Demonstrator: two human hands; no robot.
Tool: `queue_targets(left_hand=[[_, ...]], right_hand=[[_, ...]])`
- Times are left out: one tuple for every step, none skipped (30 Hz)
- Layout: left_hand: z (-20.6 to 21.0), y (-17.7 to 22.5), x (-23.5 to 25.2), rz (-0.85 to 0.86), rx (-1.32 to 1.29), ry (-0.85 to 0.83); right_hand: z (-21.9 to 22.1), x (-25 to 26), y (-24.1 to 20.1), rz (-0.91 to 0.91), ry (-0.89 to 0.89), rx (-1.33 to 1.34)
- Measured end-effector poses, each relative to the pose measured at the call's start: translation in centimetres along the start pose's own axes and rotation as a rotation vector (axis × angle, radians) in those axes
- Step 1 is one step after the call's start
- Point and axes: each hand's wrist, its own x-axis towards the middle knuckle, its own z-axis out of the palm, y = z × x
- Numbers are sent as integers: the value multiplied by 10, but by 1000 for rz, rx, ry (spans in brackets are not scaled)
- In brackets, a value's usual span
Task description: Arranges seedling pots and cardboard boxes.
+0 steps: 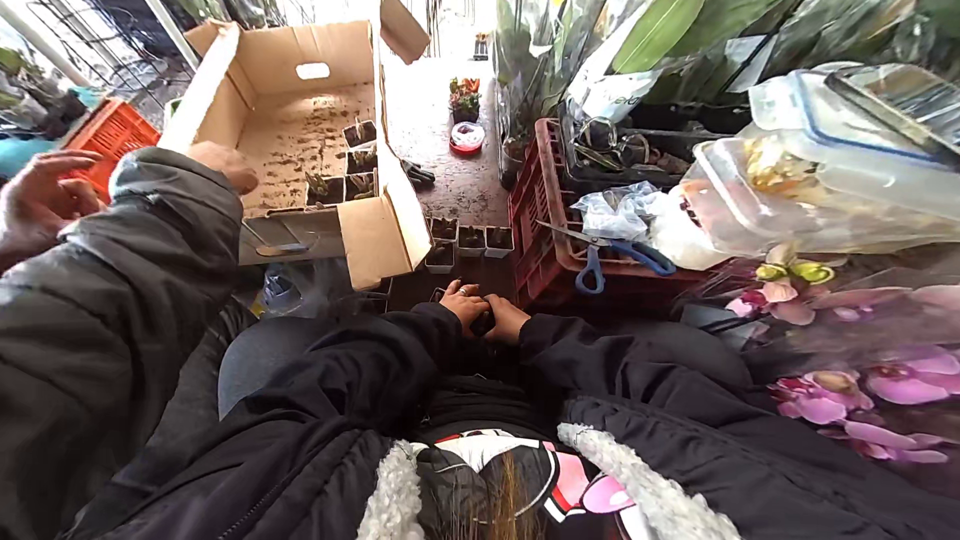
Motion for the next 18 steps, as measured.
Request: queue_targets(left_hand=[[0,-1,0,-11,-5,-2],[0,-2,0,-29,-8,-12],[-2,-2,0,-47,-9,-21],[-2,-3,0,-59,-6,-28],[-2,-5,0,-63,-5,-26],[-2,-7,0,-60,-9,-3],[-1,-11,-1,-67,-7,23],[-2,-14,-1,-86,-1,37],[-3,-18,-2,-115,12,38],[-7,-21,-4,-150,25,22],[-9,-25,-5,-180,41,1],[-9,-28,-6,-203,45,-14],[-10,-30,-8,-221,40,-30],[-11,-31,-8,-237,29,-48],[-12,-31,-8,-247,17,-70],[-12,-31,-7,-252,2,-84],[-12,-29,-6,-253,-17,-90],[-12,-26,-5,-251,-40,-95]], right_hand=[[0,2,1,-6,3,7],[0,3,1,-7,7,13],[0,3,1,-5,10,18],[0,4,1,-2,13,22],[0,4,0,3,17,24],[0,5,-1,8,20,27],[1,5,-2,17,27,31],[2,5,-3,32,34,40],[3,5,-4,50,38,50],[4,5,-4,68,37,55],[5,5,-4,86,32,53],[7,5,-4,102,25,44],[10,6,-3,108,23,34],[13,8,-2,102,30,25],[16,11,0,94,40,15],[18,13,1,89,47,6],[20,13,2,84,54,-3],[20,12,2,77,62,-9]])
